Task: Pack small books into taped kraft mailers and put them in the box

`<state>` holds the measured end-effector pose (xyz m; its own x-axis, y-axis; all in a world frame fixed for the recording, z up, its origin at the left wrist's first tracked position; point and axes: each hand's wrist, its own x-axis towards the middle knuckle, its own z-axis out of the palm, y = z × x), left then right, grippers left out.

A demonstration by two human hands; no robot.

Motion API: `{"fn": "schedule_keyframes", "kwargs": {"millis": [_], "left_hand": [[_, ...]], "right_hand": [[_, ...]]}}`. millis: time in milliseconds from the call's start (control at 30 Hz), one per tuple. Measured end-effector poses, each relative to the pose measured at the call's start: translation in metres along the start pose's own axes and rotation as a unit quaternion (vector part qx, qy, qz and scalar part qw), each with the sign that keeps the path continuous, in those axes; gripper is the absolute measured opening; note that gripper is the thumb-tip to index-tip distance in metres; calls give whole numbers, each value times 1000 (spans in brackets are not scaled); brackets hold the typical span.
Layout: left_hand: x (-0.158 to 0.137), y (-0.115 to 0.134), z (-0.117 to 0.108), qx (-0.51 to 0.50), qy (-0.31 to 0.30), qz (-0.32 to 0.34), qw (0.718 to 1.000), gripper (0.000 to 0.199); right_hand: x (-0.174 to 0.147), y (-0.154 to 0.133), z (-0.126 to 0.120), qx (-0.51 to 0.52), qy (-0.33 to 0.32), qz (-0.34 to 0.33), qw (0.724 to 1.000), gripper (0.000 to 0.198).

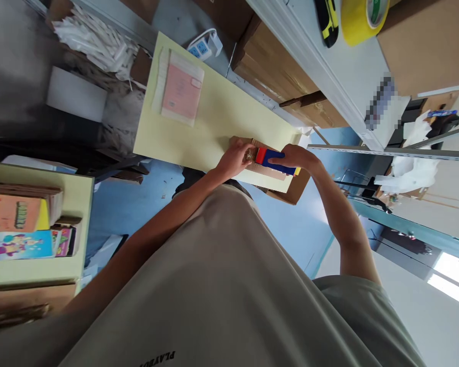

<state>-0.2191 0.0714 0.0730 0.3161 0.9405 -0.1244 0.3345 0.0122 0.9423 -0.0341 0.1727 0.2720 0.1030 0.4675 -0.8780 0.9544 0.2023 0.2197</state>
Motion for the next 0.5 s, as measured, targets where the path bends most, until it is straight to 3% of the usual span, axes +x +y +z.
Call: {"fn": "schedule_keyframes", "kwargs": {"millis": [133,300,500], "left_hand": [[-1,2,6,-47,80,-55,994,53],[0,9,23,-92,200,-177,959,21],[-5,28,41,-71,289,-222,928,24]], "right_hand": [[3,6,5,11,16,-39,999,70],[11,17,16,20,46,-84,995,73],[16,26,32,75,75,-115,988,79]]}}
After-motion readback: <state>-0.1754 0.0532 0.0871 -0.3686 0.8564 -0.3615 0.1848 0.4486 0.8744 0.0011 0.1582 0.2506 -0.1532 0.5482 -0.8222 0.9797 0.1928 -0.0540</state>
